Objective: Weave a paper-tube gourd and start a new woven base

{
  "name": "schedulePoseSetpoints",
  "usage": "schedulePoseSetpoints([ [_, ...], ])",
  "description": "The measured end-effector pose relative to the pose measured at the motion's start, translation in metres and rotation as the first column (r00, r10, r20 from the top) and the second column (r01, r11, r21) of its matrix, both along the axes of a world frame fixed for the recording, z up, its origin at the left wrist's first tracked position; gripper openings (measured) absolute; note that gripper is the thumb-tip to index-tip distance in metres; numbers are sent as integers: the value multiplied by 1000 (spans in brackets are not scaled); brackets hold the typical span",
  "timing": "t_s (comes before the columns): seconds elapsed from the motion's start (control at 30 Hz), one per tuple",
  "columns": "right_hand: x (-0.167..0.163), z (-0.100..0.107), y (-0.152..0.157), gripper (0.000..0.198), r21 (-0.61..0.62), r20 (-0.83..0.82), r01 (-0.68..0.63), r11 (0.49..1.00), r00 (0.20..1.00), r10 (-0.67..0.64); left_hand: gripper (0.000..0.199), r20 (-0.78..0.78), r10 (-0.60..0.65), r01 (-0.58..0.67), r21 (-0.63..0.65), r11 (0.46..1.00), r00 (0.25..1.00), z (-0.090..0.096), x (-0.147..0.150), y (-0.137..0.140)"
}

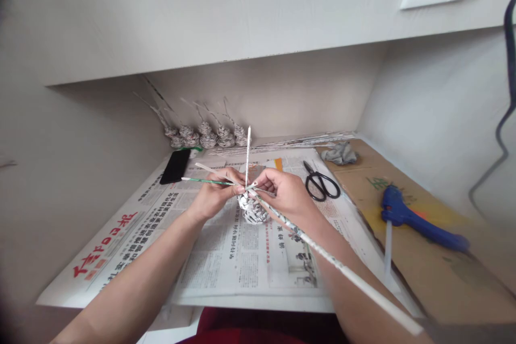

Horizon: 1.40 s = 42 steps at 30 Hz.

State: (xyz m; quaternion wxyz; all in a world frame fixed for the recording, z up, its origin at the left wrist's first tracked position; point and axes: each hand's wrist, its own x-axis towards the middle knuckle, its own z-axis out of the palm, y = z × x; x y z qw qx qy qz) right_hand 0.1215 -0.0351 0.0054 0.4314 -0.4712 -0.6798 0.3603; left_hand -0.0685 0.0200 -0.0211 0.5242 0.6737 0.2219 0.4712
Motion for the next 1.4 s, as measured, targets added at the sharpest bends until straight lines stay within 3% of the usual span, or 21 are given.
schedulePoseSetpoints([
  [0.23,-15,5,-12,12,145,15,143,979,989,-147,18,15,40,-40,9,999,999,-1,0,1],
  [0.43,-9,-2,-3,13,34,-30,59,998,998,-58,24,-2,65,-65,9,998,998,0,2,2],
  [0.63,-10,-3,0,13,80,-84,27,996,996,-21,23,-8,86,-86,52,995,996,1,3,1],
  [1.0,-5,-4,4,9,35,-191,-74,997,978,79,17,-108,137,-98,309,946,985,5,1,-7],
  [1.4,4,-8,10,5,-61,-270,-121,991,958,100,17,-173,149,-86,324,942,974,7,0,-6],
])
